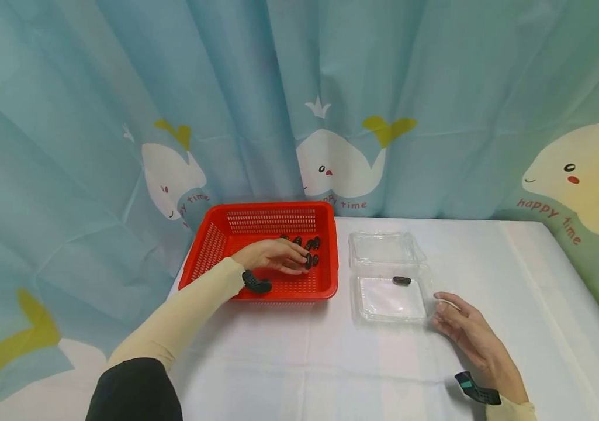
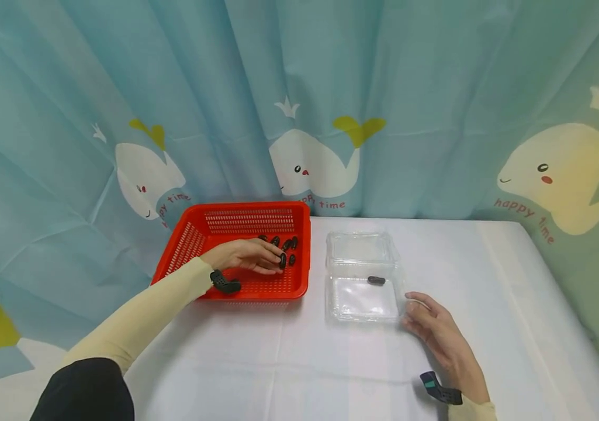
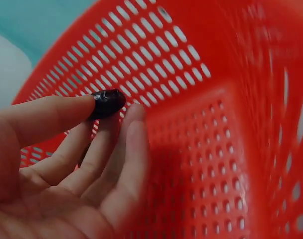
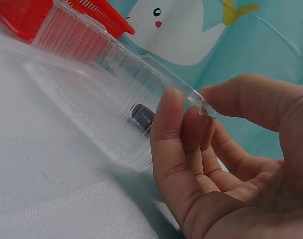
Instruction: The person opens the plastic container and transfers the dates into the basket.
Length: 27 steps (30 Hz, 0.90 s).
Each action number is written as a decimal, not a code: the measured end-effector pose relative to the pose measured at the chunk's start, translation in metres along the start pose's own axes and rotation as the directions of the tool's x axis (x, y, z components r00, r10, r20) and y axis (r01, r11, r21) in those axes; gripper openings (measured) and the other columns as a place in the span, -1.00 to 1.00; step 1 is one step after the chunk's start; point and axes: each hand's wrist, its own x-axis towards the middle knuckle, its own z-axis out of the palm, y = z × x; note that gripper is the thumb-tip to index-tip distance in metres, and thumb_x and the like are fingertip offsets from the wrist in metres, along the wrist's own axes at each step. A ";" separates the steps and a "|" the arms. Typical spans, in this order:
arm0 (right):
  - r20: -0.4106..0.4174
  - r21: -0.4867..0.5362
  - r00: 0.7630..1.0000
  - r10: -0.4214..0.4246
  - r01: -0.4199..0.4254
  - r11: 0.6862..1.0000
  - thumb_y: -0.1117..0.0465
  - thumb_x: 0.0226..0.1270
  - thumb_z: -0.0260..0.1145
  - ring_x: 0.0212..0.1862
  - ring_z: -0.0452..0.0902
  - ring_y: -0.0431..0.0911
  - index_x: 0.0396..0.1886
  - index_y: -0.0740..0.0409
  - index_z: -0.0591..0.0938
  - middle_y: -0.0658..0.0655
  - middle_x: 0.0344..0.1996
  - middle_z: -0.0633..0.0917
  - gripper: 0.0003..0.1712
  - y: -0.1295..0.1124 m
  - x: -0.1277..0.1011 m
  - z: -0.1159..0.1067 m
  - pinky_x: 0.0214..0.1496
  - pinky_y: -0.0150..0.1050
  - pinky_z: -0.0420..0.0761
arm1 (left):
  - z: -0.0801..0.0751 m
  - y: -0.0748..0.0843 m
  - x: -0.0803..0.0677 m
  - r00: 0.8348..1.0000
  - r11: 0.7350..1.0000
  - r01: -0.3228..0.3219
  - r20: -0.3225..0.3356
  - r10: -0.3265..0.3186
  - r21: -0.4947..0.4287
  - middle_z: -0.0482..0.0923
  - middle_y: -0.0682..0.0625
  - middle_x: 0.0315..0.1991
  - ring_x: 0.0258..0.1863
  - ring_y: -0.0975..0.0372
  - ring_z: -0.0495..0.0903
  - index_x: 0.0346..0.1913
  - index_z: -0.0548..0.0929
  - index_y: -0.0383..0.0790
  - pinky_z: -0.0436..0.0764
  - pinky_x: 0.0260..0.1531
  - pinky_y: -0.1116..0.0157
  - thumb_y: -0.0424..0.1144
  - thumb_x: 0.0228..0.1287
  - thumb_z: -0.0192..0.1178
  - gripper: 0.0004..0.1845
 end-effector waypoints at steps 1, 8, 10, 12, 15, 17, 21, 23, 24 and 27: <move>-0.002 0.001 1.000 0.003 -0.003 1.000 0.20 0.60 0.23 -0.18 0.66 -0.29 0.07 -0.28 0.55 -0.16 -0.20 0.64 -0.76 0.001 0.000 0.000 -0.01 -0.39 0.72 | -0.001 -0.001 0.001 1.000 1.000 0.009 -0.012 -0.009 0.027 0.71 -0.23 0.08 -0.13 0.07 0.78 0.34 0.59 -0.39 0.70 0.18 0.09 -0.41 0.49 0.21 -0.58; -0.002 -0.007 1.000 0.004 -0.004 1.000 0.20 0.60 0.24 -0.17 0.65 -0.29 0.10 -0.26 0.52 -0.15 -0.20 0.63 -0.75 0.003 0.000 0.000 0.00 -0.38 0.72 | -0.001 -0.002 0.006 0.992 0.966 -0.004 -0.121 0.036 0.259 0.77 -0.04 -0.26 -0.36 0.21 0.76 0.18 0.72 -0.35 0.79 -0.14 0.28 -0.28 0.40 0.36 -0.65; 0.003 -0.006 1.000 0.000 0.000 1.000 0.20 0.60 0.23 -0.17 0.65 -0.28 0.11 -0.25 0.52 -0.15 -0.19 0.63 -0.75 0.002 0.001 0.000 0.00 -0.39 0.72 | 0.000 -0.001 0.007 0.987 0.946 -0.010 -0.150 0.062 0.324 0.76 0.01 -0.32 -0.42 0.25 0.72 0.10 0.75 -0.35 0.78 -0.23 0.32 -0.26 0.38 0.38 -0.68; 0.005 -0.006 1.000 -0.001 0.001 1.000 0.20 0.60 0.23 -0.17 0.66 -0.28 0.12 -0.24 0.52 -0.14 -0.18 0.62 -0.75 0.002 0.001 -0.001 -0.01 -0.39 0.72 | 0.001 -0.001 0.008 0.983 0.926 -0.010 -0.165 0.077 0.378 0.74 0.04 -0.36 -0.46 0.26 0.69 0.04 0.77 -0.35 0.75 -0.30 0.36 -0.24 0.37 0.39 -0.71; 0.002 -0.007 1.000 0.005 -0.005 1.000 0.19 0.60 0.24 -0.17 0.66 -0.29 0.11 -0.25 0.52 -0.15 -0.19 0.63 -0.75 0.000 0.002 -0.001 -0.01 -0.40 0.71 | 0.002 0.000 0.010 0.981 0.907 0.005 -0.177 0.077 0.421 0.73 0.06 -0.42 -0.52 0.28 0.65 -0.05 0.80 -0.34 0.71 -0.36 0.39 -0.24 0.36 0.41 -0.76; -0.002 -0.007 1.000 0.012 -0.012 1.000 0.19 0.60 0.24 -0.18 0.66 -0.28 0.10 -0.26 0.52 -0.16 -0.20 0.63 -0.75 0.000 0.003 -0.001 -0.01 -0.39 0.71 | 0.002 0.000 0.011 0.981 0.902 0.019 -0.184 0.067 0.431 0.71 0.05 -0.47 -0.55 0.29 0.63 -0.11 0.81 -0.34 0.69 -0.39 0.40 -0.24 0.35 0.41 -0.79; -0.005 -0.004 1.000 0.022 -0.022 1.000 0.20 0.60 0.24 -0.19 0.65 -0.27 0.09 -0.25 0.52 -0.16 -0.23 0.64 -0.76 0.001 0.003 0.000 -0.02 -0.38 0.72 | 0.001 0.000 0.013 0.976 0.903 0.037 -0.208 0.058 0.427 0.66 0.04 -0.55 -0.61 0.30 0.59 -0.19 0.81 -0.33 0.66 -0.45 0.41 -0.24 0.35 0.42 -0.82; -0.005 -0.002 1.000 0.024 -0.024 1.000 0.19 0.59 0.24 -0.19 0.65 -0.26 0.11 -0.24 0.52 -0.15 -0.23 0.63 -0.75 0.000 0.003 0.001 -0.02 -0.37 0.72 | 0.001 -0.001 0.014 0.974 0.905 0.026 -0.214 0.072 0.424 0.63 0.03 -0.57 -0.64 0.30 0.57 -0.21 0.80 -0.35 0.65 -0.47 0.40 -0.25 0.35 0.42 -0.82; -0.008 -0.003 1.000 0.025 -0.025 1.000 0.19 0.59 0.24 -0.19 0.65 -0.26 0.11 -0.24 0.52 -0.15 -0.23 0.63 -0.75 0.000 0.003 0.001 -0.02 -0.37 0.72 | 0.001 -0.001 0.015 0.973 0.906 0.015 -0.214 0.084 0.424 0.63 0.03 -0.58 -0.64 0.30 0.57 -0.22 0.79 -0.36 0.65 -0.47 0.40 -0.25 0.34 0.42 -0.82; -0.015 -0.013 0.999 0.029 -0.030 0.999 0.18 0.59 0.24 -0.19 0.64 -0.26 0.12 -0.23 0.50 -0.15 -0.23 0.62 -0.75 0.000 0.002 0.001 -0.01 -0.37 0.71 | 0.002 -0.001 0.017 0.971 0.900 -0.025 -0.203 0.125 0.435 0.62 0.02 -0.58 -0.65 0.29 0.56 -0.23 0.78 -0.39 0.65 -0.48 0.39 -0.27 0.35 0.41 -0.81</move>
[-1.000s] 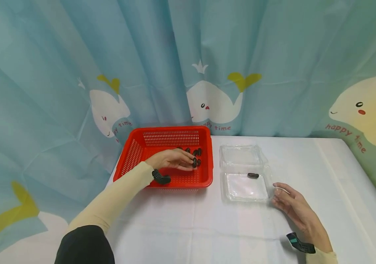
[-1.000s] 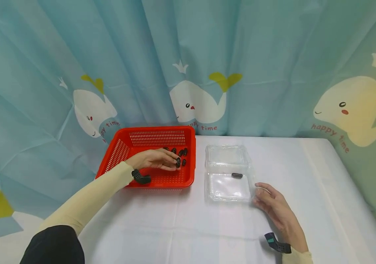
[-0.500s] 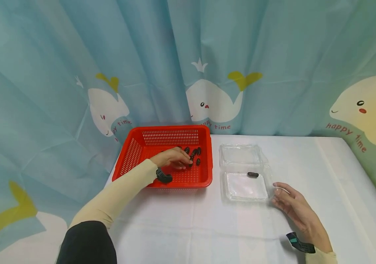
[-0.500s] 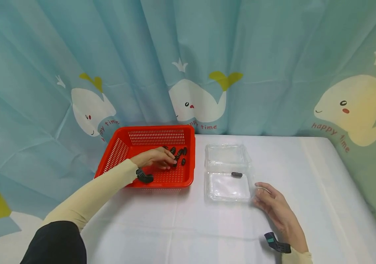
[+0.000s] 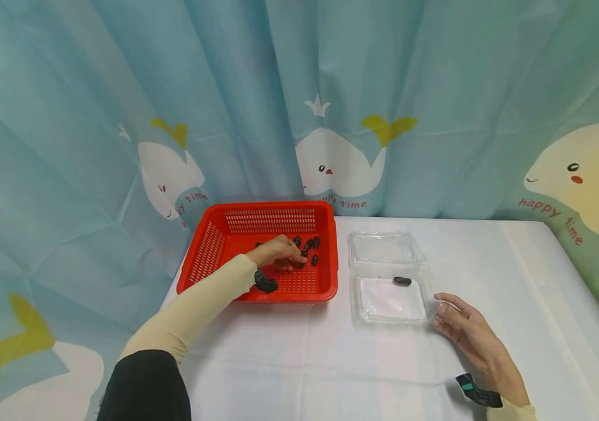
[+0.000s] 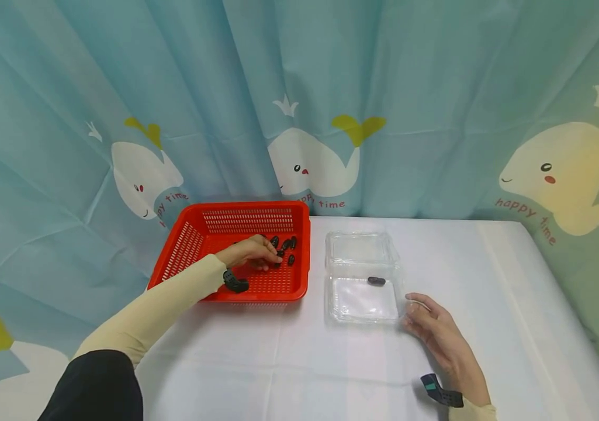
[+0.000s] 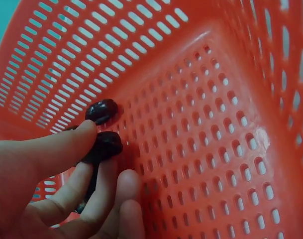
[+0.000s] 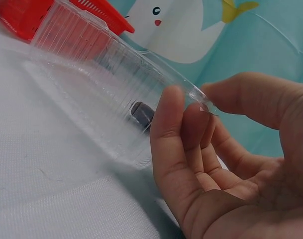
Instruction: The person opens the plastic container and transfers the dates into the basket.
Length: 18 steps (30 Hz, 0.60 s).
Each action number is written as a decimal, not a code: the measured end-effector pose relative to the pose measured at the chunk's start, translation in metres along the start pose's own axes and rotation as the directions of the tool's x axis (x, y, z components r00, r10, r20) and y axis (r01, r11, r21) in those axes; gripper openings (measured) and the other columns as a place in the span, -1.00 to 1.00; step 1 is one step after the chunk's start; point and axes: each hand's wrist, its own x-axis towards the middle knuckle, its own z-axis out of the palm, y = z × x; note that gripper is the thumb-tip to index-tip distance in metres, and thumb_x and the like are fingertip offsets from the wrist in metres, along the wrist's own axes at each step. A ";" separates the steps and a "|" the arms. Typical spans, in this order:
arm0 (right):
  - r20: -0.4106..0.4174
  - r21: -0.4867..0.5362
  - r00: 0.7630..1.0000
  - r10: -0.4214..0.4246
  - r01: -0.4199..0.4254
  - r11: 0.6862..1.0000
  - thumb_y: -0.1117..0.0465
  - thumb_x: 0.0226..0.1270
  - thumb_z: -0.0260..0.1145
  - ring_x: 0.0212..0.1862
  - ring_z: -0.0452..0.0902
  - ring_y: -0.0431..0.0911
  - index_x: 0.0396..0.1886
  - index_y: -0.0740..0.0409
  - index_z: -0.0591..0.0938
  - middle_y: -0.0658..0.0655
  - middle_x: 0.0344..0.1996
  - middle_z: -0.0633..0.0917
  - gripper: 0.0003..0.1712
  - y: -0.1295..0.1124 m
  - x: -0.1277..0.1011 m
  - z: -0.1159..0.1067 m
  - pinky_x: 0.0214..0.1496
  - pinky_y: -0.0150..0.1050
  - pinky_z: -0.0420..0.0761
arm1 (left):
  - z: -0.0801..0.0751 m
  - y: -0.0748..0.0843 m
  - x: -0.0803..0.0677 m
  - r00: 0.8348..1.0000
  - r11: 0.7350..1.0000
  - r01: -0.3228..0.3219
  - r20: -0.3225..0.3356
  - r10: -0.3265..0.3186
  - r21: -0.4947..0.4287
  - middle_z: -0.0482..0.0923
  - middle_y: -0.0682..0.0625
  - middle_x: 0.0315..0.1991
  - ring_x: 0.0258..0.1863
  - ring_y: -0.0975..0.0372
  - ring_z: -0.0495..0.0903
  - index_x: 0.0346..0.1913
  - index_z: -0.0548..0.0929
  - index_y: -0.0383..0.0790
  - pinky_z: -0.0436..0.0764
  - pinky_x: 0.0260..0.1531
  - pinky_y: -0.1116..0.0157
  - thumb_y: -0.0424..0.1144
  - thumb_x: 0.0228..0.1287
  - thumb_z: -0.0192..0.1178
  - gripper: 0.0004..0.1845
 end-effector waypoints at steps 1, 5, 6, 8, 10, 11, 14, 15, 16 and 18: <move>-0.003 -0.003 1.000 0.002 -0.002 1.000 0.18 0.59 0.24 -0.19 0.64 -0.27 0.13 -0.23 0.50 -0.16 -0.23 0.62 -0.75 0.000 0.000 0.000 0.00 -0.38 0.71 | 0.001 0.000 0.000 1.000 1.000 -0.014 -0.001 0.014 0.003 0.62 0.02 -0.58 -0.65 0.29 0.56 -0.24 0.78 -0.41 0.64 -0.48 0.39 -0.28 0.35 0.41 -0.81; -0.008 -0.003 1.000 0.005 -0.005 1.000 0.17 0.59 0.25 -0.19 0.64 -0.27 0.12 -0.25 0.50 -0.16 -0.23 0.62 -0.75 0.001 -0.001 0.000 0.00 -0.38 0.71 | 0.003 0.002 0.002 0.999 0.998 -0.051 -0.016 0.052 0.037 0.62 0.02 -0.60 -0.64 0.28 0.54 -0.38 0.77 -0.39 0.63 -0.49 0.38 -0.33 0.32 0.42 -0.83; -0.008 0.002 1.000 0.002 -0.002 1.000 0.17 0.59 0.25 -0.19 0.64 -0.27 0.12 -0.25 0.50 -0.16 -0.23 0.61 -0.75 0.001 -0.001 0.000 0.00 -0.38 0.71 | 0.004 0.003 0.003 0.998 0.997 -0.056 -0.019 0.057 0.052 0.63 0.03 -0.61 -0.63 0.27 0.53 -0.42 0.77 -0.37 0.62 -0.49 0.38 -0.34 0.31 0.42 -0.82; -0.004 0.012 1.000 -0.004 0.004 1.000 0.19 0.59 0.24 -0.19 0.64 -0.27 0.11 -0.24 0.51 -0.16 -0.23 0.61 -0.75 0.002 0.000 -0.001 -0.01 -0.38 0.72 | 0.004 0.004 0.004 0.998 0.995 -0.055 -0.015 0.057 0.082 0.62 0.03 -0.62 -0.63 0.27 0.50 -0.51 0.74 -0.31 0.60 -0.48 0.38 -0.34 0.30 0.43 -0.78; 0.001 0.021 1.000 -0.009 0.009 1.000 0.20 0.60 0.23 -0.19 0.65 -0.27 0.12 -0.22 0.51 -0.15 -0.23 0.62 -0.75 0.002 0.000 -0.001 -0.02 -0.38 0.72 | 0.005 0.005 0.004 0.999 0.993 -0.047 -0.005 0.047 0.105 0.62 0.04 -0.62 -0.63 0.28 0.47 -0.53 0.74 -0.29 0.58 -0.50 0.38 -0.33 0.29 0.44 -0.77; 0.003 0.020 1.000 -0.012 0.012 1.000 0.20 0.60 0.23 -0.20 0.65 -0.27 0.13 -0.20 0.51 -0.15 -0.24 0.62 -0.75 0.002 0.000 -0.001 -0.02 -0.38 0.72 | 0.005 0.005 0.005 0.999 0.993 -0.038 -0.002 0.039 0.113 0.61 0.05 -0.63 -0.64 0.28 0.46 -0.54 0.74 -0.27 0.57 -0.50 0.39 -0.32 0.29 0.45 -0.76; 0.012 0.017 1.000 -0.017 0.017 1.000 0.20 0.61 0.22 -0.19 0.65 -0.27 0.14 -0.20 0.51 -0.16 -0.24 0.62 -0.75 0.002 0.001 -0.002 -0.01 -0.38 0.72 | 0.007 0.005 0.007 1.000 0.993 -0.016 -0.015 0.017 0.118 0.59 0.05 -0.64 -0.66 0.29 0.45 -0.52 0.77 -0.29 0.57 -0.52 0.40 -0.30 0.27 0.47 -0.78; 0.013 0.014 1.000 -0.017 0.017 1.000 0.19 0.61 0.22 -0.19 0.65 -0.27 0.15 -0.20 0.50 -0.16 -0.24 0.62 -0.75 0.002 0.001 -0.002 -0.01 -0.38 0.72 | 0.007 0.005 0.007 1.000 0.993 -0.013 -0.023 0.016 0.120 0.59 0.05 -0.65 -0.66 0.29 0.45 -0.49 0.79 -0.30 0.58 -0.52 0.40 -0.29 0.26 0.48 -0.80; 0.014 0.013 1.000 -0.018 0.018 1.000 0.19 0.61 0.22 -0.19 0.65 -0.27 0.15 -0.20 0.50 -0.16 -0.23 0.62 -0.75 0.002 0.001 -0.002 -0.01 -0.38 0.72 | 0.008 0.004 0.007 0.999 0.992 -0.012 -0.031 0.016 0.122 0.59 0.06 -0.66 -0.66 0.29 0.46 -0.48 0.80 -0.31 0.59 -0.52 0.40 -0.28 0.26 0.48 -0.80; 0.015 0.014 1.000 -0.019 0.018 1.000 0.19 0.61 0.22 -0.19 0.65 -0.27 0.14 -0.21 0.50 -0.16 -0.23 0.61 -0.75 0.002 0.001 -0.002 -0.01 -0.39 0.72 | 0.010 0.004 0.007 0.999 0.992 -0.016 -0.044 0.021 0.124 0.57 0.05 -0.66 -0.66 0.27 0.46 -0.46 0.81 -0.33 0.60 -0.52 0.39 -0.28 0.25 0.49 -0.81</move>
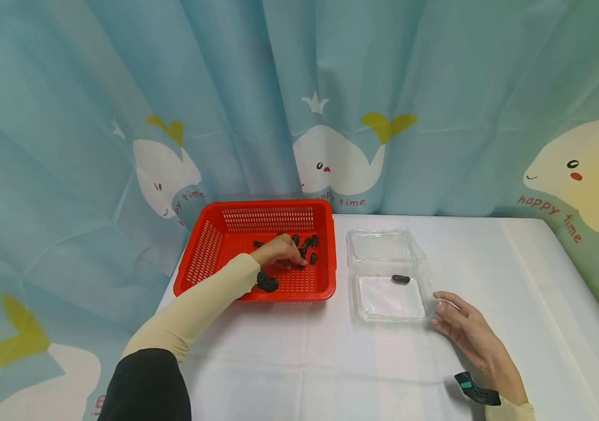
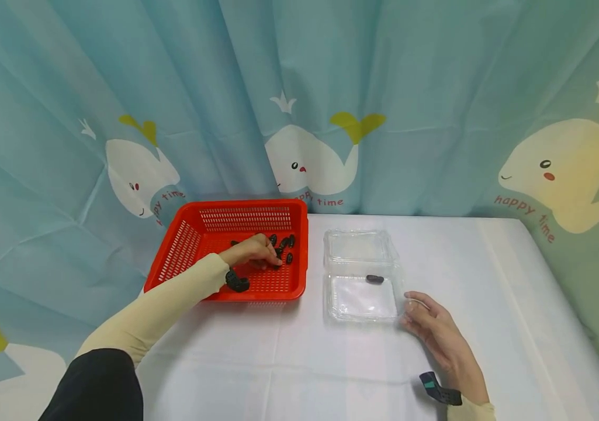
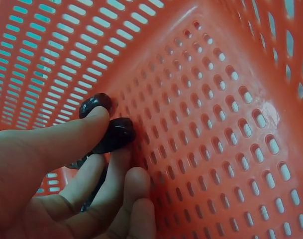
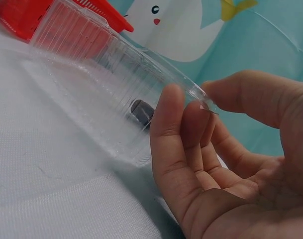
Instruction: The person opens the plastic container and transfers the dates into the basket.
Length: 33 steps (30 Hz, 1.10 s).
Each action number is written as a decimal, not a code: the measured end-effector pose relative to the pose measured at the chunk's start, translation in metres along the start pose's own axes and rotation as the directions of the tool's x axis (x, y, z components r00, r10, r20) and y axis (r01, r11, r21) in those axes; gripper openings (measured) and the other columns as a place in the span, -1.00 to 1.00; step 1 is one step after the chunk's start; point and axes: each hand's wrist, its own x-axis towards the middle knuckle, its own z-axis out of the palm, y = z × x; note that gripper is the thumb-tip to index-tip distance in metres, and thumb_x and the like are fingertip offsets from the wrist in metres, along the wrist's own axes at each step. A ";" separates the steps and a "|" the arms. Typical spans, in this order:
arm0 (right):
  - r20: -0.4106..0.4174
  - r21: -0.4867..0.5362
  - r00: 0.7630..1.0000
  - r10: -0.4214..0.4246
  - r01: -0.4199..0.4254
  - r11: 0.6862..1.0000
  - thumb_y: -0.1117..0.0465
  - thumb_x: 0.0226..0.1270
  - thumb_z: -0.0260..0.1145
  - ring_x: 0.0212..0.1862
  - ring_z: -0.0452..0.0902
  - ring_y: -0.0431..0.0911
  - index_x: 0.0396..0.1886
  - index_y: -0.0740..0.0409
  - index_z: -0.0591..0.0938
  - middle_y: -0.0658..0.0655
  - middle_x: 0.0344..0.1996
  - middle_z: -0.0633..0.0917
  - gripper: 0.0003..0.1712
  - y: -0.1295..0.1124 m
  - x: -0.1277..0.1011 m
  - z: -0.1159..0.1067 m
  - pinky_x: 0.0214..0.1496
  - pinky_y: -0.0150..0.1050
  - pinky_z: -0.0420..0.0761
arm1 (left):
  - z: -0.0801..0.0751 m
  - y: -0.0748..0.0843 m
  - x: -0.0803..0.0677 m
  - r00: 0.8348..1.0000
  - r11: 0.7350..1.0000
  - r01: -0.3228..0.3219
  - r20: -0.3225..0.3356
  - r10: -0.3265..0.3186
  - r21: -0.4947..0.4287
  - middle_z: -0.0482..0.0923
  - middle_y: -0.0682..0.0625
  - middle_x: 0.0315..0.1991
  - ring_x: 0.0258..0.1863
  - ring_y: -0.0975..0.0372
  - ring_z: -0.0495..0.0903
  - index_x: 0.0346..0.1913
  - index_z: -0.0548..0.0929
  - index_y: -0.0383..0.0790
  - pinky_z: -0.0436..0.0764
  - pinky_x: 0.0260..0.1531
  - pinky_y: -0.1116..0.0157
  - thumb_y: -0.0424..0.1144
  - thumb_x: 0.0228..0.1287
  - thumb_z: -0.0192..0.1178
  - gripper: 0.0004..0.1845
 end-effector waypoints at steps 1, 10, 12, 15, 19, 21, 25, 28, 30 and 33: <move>0.000 0.001 1.000 0.000 0.000 1.000 0.20 0.61 0.22 -0.19 0.65 -0.27 0.14 -0.20 0.50 -0.15 -0.23 0.62 -0.75 0.000 0.000 0.000 -0.01 -0.39 0.71 | 0.000 0.000 0.000 1.000 1.000 -0.005 -0.003 0.005 -0.001 0.57 0.05 -0.67 -0.65 0.26 0.46 -0.45 0.81 -0.35 0.59 -0.52 0.38 -0.29 0.25 0.48 -0.81; -0.007 -0.005 1.000 0.002 -0.002 1.000 0.19 0.60 0.24 -0.19 0.66 -0.27 0.13 -0.22 0.51 -0.15 -0.23 0.63 -0.76 -0.002 0.001 0.002 -0.01 -0.39 0.72 | -0.001 0.000 -0.005 0.999 0.999 -0.030 -0.009 0.031 0.022 0.48 0.03 -0.70 -0.64 0.23 0.47 -0.57 0.72 -0.30 0.61 -0.51 0.36 -0.25 0.28 0.47 -0.70; -0.006 -0.006 1.000 0.004 -0.004 1.000 0.19 0.60 0.24 -0.19 0.66 -0.28 0.12 -0.23 0.52 -0.15 -0.22 0.63 -0.76 -0.002 0.001 0.001 -0.01 -0.39 0.72 | -0.003 0.000 -0.005 0.999 0.999 -0.031 0.012 0.031 0.019 0.46 0.03 -0.69 -0.63 0.23 0.48 -0.57 0.70 -0.30 0.63 -0.49 0.35 -0.26 0.30 0.45 -0.70; -0.003 -0.003 1.000 0.003 -0.003 1.000 0.20 0.60 0.23 -0.19 0.66 -0.27 0.10 -0.24 0.53 -0.15 -0.22 0.63 -0.76 -0.001 0.001 0.001 -0.02 -0.39 0.72 | -0.006 0.001 -0.005 0.998 0.999 -0.034 0.049 0.033 0.017 0.46 0.05 -0.69 -0.62 0.24 0.49 -0.60 0.67 -0.27 0.65 -0.46 0.35 -0.27 0.33 0.42 -0.67; -0.003 -0.003 1.000 0.001 -0.001 1.000 0.20 0.60 0.23 -0.20 0.65 -0.27 0.11 -0.24 0.51 -0.16 -0.22 0.63 -0.75 0.000 0.000 0.001 -0.02 -0.39 0.72 | -0.012 0.004 -0.005 0.995 0.998 -0.054 0.084 0.052 0.021 0.52 0.04 -0.66 -0.59 0.23 0.50 -0.62 0.65 -0.27 0.63 -0.45 0.34 -0.34 0.36 0.35 -0.67; -0.005 -0.004 1.000 0.000 0.000 1.000 0.19 0.60 0.23 -0.19 0.65 -0.28 0.12 -0.24 0.51 -0.15 -0.21 0.63 -0.75 0.000 0.000 0.001 -0.01 -0.39 0.72 | -0.016 0.006 -0.006 0.994 0.997 -0.069 0.088 0.067 0.020 0.59 0.04 -0.62 -0.57 0.22 0.52 -0.59 0.68 -0.30 0.65 -0.44 0.32 -0.37 0.36 0.31 -0.69; -0.009 -0.011 1.000 -0.003 0.003 1.000 0.19 0.60 0.24 -0.19 0.65 -0.28 0.13 -0.23 0.50 -0.15 -0.21 0.63 -0.74 0.000 0.000 0.002 -0.01 -0.40 0.72 | -0.023 0.014 -0.011 0.993 0.997 -0.083 0.088 0.083 0.000 0.62 0.02 -0.55 -0.52 0.19 0.54 -0.43 0.71 -0.42 0.69 -0.33 0.25 -0.38 0.36 0.26 -0.80; -0.010 -0.015 1.000 -0.003 0.003 1.000 0.20 0.59 0.24 -0.18 0.65 -0.28 0.13 -0.23 0.50 -0.15 -0.20 0.63 -0.74 -0.001 0.000 0.003 -0.01 -0.40 0.72 | -0.027 0.020 -0.014 0.993 0.995 -0.098 0.060 0.100 -0.025 0.65 -0.01 -0.44 -0.46 0.19 0.57 -0.25 0.72 -0.50 0.73 -0.21 0.20 -0.39 0.36 0.26 -0.83; -0.012 -0.022 1.000 -0.002 0.001 1.000 0.19 0.59 0.25 -0.17 0.65 -0.29 0.13 -0.23 0.50 -0.15 -0.19 0.63 -0.74 -0.001 0.000 0.003 0.00 -0.40 0.72 | -0.029 0.024 -0.017 0.992 0.992 -0.117 0.035 0.118 -0.042 0.70 -0.06 -0.32 -0.38 0.18 0.61 -0.14 0.73 -0.52 0.75 -0.11 0.17 -0.39 0.38 0.27 -0.82; -0.015 -0.025 1.000 0.007 -0.008 1.000 0.18 0.58 0.26 -0.16 0.65 -0.29 0.12 -0.24 0.52 -0.16 -0.18 0.64 -0.74 -0.001 -0.001 0.004 0.01 -0.39 0.72 | -0.029 0.031 -0.022 0.990 0.988 -0.142 0.006 0.143 -0.053 0.72 -0.18 -0.16 -0.32 0.14 0.64 -0.08 0.73 -0.45 0.72 -0.17 0.21 -0.37 0.39 0.29 -0.82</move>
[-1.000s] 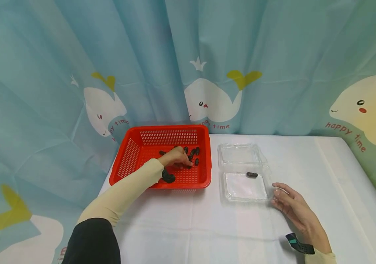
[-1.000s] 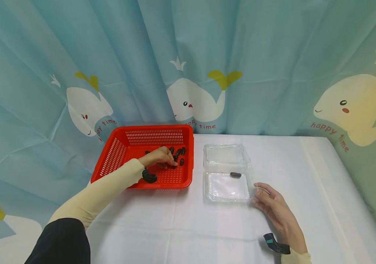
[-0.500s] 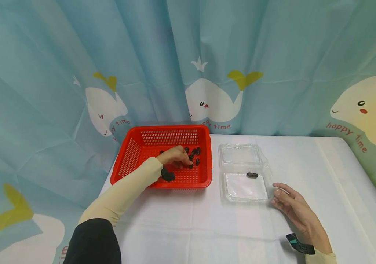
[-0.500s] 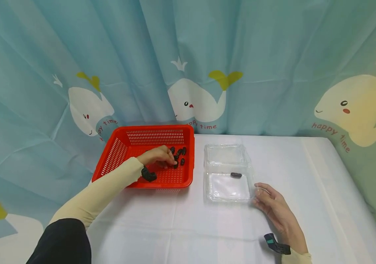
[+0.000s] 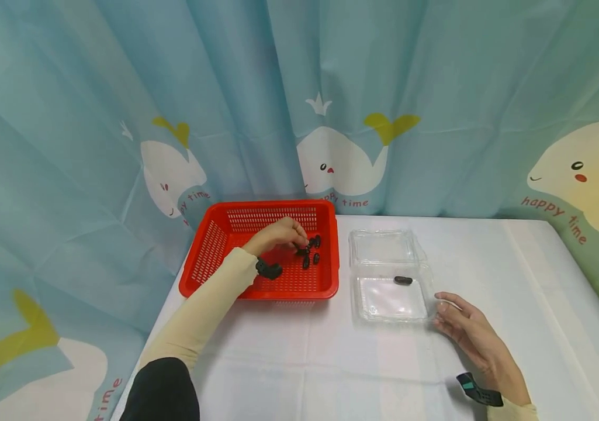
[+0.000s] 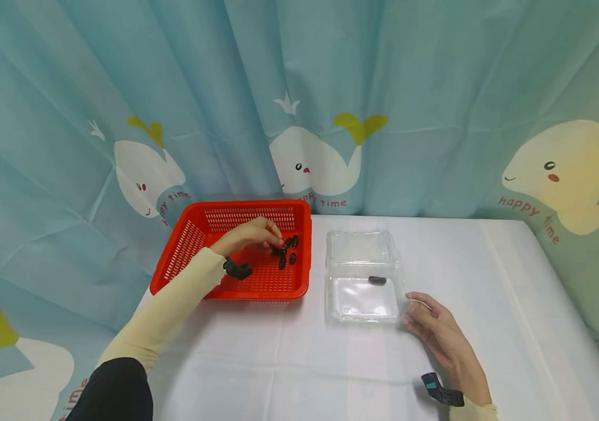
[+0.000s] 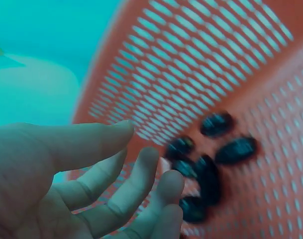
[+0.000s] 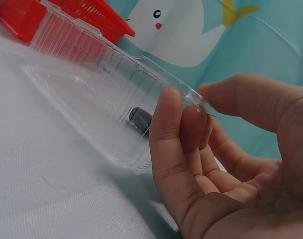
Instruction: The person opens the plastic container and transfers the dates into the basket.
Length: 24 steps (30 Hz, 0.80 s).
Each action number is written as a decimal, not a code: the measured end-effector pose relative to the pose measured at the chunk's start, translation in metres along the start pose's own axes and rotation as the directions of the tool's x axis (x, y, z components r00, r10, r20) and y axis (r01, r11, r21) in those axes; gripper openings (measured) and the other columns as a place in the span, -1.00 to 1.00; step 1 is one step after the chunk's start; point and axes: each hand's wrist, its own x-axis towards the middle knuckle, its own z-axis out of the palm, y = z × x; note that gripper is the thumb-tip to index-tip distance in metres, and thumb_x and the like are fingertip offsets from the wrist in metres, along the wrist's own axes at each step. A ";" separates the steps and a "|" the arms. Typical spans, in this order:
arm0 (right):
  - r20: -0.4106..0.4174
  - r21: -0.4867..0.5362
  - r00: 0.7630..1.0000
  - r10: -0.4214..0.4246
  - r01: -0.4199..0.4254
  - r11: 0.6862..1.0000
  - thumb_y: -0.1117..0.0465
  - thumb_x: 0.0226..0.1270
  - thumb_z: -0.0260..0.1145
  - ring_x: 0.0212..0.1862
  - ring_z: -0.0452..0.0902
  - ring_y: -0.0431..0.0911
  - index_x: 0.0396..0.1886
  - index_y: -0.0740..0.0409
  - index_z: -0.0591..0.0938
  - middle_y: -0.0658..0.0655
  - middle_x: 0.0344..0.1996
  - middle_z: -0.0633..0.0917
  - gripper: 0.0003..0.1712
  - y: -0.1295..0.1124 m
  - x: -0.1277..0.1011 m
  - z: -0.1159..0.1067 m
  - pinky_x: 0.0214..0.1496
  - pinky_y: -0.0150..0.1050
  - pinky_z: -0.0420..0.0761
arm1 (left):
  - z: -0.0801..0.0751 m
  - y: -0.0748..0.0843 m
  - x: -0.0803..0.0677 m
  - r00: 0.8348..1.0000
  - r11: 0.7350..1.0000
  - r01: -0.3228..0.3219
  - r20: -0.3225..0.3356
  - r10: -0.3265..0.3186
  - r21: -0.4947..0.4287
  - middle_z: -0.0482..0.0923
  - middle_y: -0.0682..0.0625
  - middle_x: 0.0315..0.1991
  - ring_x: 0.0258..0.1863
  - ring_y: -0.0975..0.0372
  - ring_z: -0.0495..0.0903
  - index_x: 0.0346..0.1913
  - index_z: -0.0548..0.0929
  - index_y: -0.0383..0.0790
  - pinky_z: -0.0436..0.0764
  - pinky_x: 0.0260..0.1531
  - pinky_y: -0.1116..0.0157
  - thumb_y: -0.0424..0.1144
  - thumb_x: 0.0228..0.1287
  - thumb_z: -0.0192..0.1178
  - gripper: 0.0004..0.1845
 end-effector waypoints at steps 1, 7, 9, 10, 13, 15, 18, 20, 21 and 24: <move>-0.002 -0.002 1.000 0.002 -0.002 1.000 0.18 0.58 0.26 -0.16 0.66 -0.29 0.11 -0.24 0.52 -0.16 -0.18 0.65 -0.75 0.000 0.000 0.000 0.01 -0.39 0.72 | 0.001 0.003 -0.001 1.000 1.000 -0.008 -0.008 0.008 -0.001 0.71 -0.21 -0.14 -0.33 0.13 0.63 -0.08 0.72 -0.41 0.69 -0.23 0.23 -0.35 0.39 0.30 -0.83; -0.002 -0.008 1.000 -0.004 0.004 1.000 0.19 0.58 0.26 -0.16 0.66 -0.29 0.11 -0.24 0.52 -0.15 -0.16 0.66 -0.75 -0.001 -0.002 0.002 0.00 -0.38 0.72 | 0.014 0.016 -0.009 0.995 0.997 -0.070 -0.063 0.072 0.042 0.63 -0.08 -0.29 -0.40 0.14 0.58 -0.12 0.68 -0.29 0.60 -0.35 0.28 -0.31 0.38 0.35 -0.88; 0.001 -0.005 1.000 -0.008 0.008 1.000 0.20 0.58 0.26 -0.15 0.66 -0.29 0.11 -0.23 0.52 -0.15 -0.15 0.66 -0.74 -0.001 -0.002 0.002 0.01 -0.38 0.72 | 0.019 0.020 -0.011 0.991 0.993 -0.099 -0.085 0.104 0.068 0.61 -0.03 -0.30 -0.35 0.12 0.63 -0.12 0.68 -0.29 0.68 -0.27 0.29 -0.32 0.38 0.35 -0.88; 0.003 -0.008 1.000 -0.009 0.009 1.000 0.19 0.58 0.26 -0.15 0.66 -0.29 0.12 -0.23 0.52 -0.15 -0.15 0.66 -0.74 -0.001 -0.002 0.002 0.01 -0.39 0.72 | 0.021 0.022 -0.013 0.987 0.989 -0.116 -0.096 0.125 0.091 0.62 -0.03 -0.30 -0.34 0.11 0.65 -0.12 0.68 -0.30 0.70 -0.24 0.27 -0.33 0.38 0.35 -0.88; 0.004 -0.011 1.000 -0.006 0.006 1.000 0.18 0.58 0.26 -0.16 0.65 -0.29 0.12 -0.22 0.52 -0.17 -0.18 0.67 -0.75 -0.001 -0.002 0.001 0.00 -0.39 0.72 | 0.029 0.030 -0.018 0.972 0.967 -0.176 -0.125 0.201 0.186 0.67 -0.08 -0.26 -0.27 0.09 0.68 -0.11 0.69 -0.28 0.69 -0.23 0.31 -0.32 0.38 0.35 -0.89; 0.005 -0.017 1.000 -0.005 0.005 1.000 0.17 0.59 0.26 -0.17 0.65 -0.29 0.13 -0.23 0.52 -0.18 -0.20 0.67 -0.75 -0.001 -0.002 0.000 0.00 -0.39 0.71 | 0.036 0.035 -0.021 0.955 0.942 -0.218 -0.140 0.260 0.256 0.69 -0.09 -0.21 -0.24 0.11 0.67 -0.11 0.70 -0.24 0.64 -0.26 0.35 -0.30 0.39 0.36 -0.89; 0.002 -0.024 1.000 -0.007 0.007 1.000 0.17 0.59 0.26 -0.17 0.65 -0.29 0.12 -0.24 0.53 -0.18 -0.22 0.67 -0.76 -0.001 -0.001 -0.001 0.00 -0.40 0.71 | 0.046 0.040 -0.025 0.931 0.914 -0.277 -0.151 0.331 0.298 0.71 -0.07 -0.15 -0.19 0.16 0.63 -0.07 0.71 -0.19 0.57 -0.27 0.37 -0.27 0.41 0.34 -0.88; 0.001 -0.031 1.000 -0.011 0.011 0.999 0.17 0.59 0.26 -0.17 0.66 -0.30 0.12 -0.25 0.53 -0.19 -0.22 0.67 -0.75 -0.001 -0.001 -0.001 0.00 -0.40 0.71 | 0.054 0.043 -0.027 0.915 0.902 -0.318 -0.155 0.372 0.291 0.73 -0.06 -0.13 -0.17 0.16 0.64 -0.05 0.71 -0.19 0.58 -0.26 0.36 -0.27 0.42 0.33 -0.87; 0.001 -0.033 1.000 -0.012 0.012 0.999 0.17 0.59 0.26 -0.17 0.66 -0.30 0.12 -0.25 0.53 -0.19 -0.22 0.67 -0.75 0.000 -0.001 -0.001 0.01 -0.40 0.71 | 0.058 0.044 -0.028 0.907 0.898 -0.337 -0.157 0.390 0.283 0.73 -0.06 -0.12 -0.17 0.16 0.64 -0.04 0.70 -0.20 0.58 -0.25 0.36 -0.28 0.42 0.33 -0.86; -0.001 -0.038 1.000 -0.015 0.015 0.999 0.16 0.59 0.26 -0.17 0.66 -0.30 0.13 -0.24 0.53 -0.19 -0.22 0.67 -0.75 0.000 -0.001 0.000 0.01 -0.41 0.71 | 0.069 0.045 -0.030 0.884 0.881 -0.385 -0.166 0.438 0.275 0.75 -0.04 -0.12 -0.18 0.18 0.65 -0.01 0.70 -0.21 0.58 -0.22 0.37 -0.28 0.43 0.30 -0.84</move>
